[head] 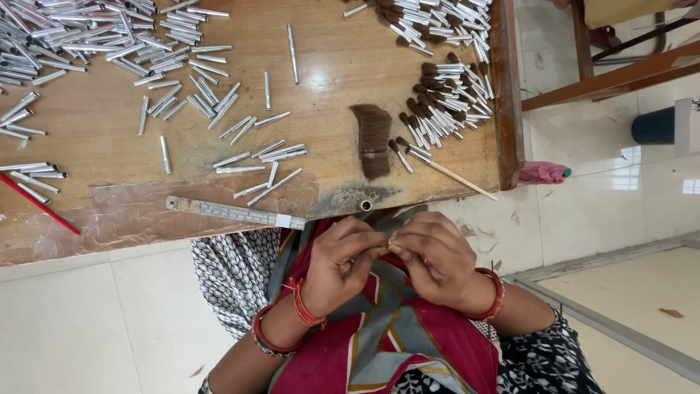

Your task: The person is assembling brushes by inserting bundles of bristles into small silver-colored metal tubes.

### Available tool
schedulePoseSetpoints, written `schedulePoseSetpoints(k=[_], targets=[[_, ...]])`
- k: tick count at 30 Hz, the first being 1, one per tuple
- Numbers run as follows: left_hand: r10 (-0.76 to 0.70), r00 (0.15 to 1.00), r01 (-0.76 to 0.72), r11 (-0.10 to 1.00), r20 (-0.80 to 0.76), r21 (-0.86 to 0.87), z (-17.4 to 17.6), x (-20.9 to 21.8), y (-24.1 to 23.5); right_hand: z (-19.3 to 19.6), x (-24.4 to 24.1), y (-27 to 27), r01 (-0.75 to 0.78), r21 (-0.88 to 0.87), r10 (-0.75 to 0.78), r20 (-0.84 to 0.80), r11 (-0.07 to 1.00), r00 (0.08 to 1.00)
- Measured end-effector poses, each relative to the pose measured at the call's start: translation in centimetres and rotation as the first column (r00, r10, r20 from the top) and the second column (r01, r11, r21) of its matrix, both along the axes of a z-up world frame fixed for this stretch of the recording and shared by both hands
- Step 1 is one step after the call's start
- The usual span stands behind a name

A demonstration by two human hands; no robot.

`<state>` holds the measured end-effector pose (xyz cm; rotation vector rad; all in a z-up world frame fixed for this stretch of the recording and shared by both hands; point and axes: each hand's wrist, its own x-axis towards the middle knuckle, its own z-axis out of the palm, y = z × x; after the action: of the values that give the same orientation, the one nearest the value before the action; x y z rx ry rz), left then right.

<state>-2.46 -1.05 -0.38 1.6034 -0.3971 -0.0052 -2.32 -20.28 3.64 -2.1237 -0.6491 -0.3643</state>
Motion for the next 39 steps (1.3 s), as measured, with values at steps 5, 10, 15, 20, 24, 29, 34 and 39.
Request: schedulePoseSetpoints(k=[5,10,15,20,24,29,34,39], targets=[[0.004,1.000,-0.004,1.000,0.006,0.014,0.0,0.1,0.1,-1.5,0.1,-0.6,-0.007,0.188,0.046,-0.206,0.982,0.977],[0.011,1.000,-0.012,0.999,-0.025,-0.031,0.2,0.0,0.2,-1.7,0.3,-1.3,0.103,0.401,0.149,-0.550,0.910,0.822],[0.108,0.994,-0.108,0.994,0.029,0.002,0.1,-0.4,0.6,-0.7,0.9,-0.1,-0.029,0.168,0.096,-0.407,0.985,0.908],[-0.017,0.805,-0.166,0.953,0.593,0.253,0.2,0.6,2.0,-3.0,-0.1,-1.4,0.038,0.394,0.246,-0.643,0.918,0.726],[-0.206,0.535,-0.233,0.896,0.819,0.378,0.4,1.2,2.6,-3.6,0.0,-1.9,0.141,0.452,0.300,-0.764,0.881,0.572],[0.053,0.910,-0.145,0.970,0.412,0.194,1.7,0.8,2.1,-3.6,-0.8,-0.7,0.105,0.326,0.131,-0.627,0.939,0.768],[0.100,0.993,-0.108,0.985,-0.068,-0.131,-1.4,0.1,1.1,-3.4,-1.5,0.5,0.189,0.105,-0.103,-0.542,0.976,0.834],[-0.181,0.861,-0.137,0.817,-0.475,-0.560,-2.4,0.2,1.3,-1.5,0.0,0.3,0.022,0.261,0.110,-0.480,0.965,0.870]])
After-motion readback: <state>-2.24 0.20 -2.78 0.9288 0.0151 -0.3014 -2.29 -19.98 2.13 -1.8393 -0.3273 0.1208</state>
